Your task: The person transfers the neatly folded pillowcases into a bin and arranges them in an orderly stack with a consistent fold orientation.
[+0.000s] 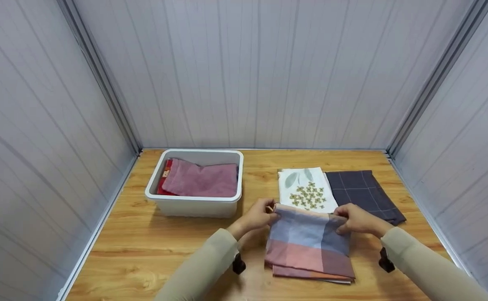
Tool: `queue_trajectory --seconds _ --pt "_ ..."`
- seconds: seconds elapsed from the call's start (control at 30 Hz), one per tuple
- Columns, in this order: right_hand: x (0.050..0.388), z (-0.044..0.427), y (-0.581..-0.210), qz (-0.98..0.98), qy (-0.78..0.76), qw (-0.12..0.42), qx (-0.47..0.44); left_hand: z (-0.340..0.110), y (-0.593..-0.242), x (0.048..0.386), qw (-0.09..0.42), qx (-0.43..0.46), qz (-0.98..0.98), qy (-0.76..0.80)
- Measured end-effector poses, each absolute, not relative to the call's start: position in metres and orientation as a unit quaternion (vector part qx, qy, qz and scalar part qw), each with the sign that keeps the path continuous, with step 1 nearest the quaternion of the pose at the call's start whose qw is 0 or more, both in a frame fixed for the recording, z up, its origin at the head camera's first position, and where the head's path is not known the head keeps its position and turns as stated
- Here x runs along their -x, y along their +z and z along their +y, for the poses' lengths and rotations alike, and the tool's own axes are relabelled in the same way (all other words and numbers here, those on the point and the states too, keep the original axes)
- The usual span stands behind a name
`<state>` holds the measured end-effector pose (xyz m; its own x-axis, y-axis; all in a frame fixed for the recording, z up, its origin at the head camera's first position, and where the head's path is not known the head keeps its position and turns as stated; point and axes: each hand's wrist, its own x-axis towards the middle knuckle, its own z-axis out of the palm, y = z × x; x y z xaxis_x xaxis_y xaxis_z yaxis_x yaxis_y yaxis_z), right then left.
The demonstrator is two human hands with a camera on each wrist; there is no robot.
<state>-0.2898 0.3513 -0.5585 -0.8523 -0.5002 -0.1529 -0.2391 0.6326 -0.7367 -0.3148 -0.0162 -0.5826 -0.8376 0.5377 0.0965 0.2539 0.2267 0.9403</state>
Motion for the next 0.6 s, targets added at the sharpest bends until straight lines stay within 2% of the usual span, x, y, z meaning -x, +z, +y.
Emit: queue_trajectory --seconds 0.27,0.6 --pt "0.289 0.354 -0.562 0.894 -0.356 0.180 0.202 -0.021 -0.578 0.315 0.118 -0.257 0.778 0.561" --pt "0.293 0.350 -0.544 0.884 -0.388 0.183 0.185 -0.028 -0.565 0.318 0.096 -0.266 0.784 0.553"
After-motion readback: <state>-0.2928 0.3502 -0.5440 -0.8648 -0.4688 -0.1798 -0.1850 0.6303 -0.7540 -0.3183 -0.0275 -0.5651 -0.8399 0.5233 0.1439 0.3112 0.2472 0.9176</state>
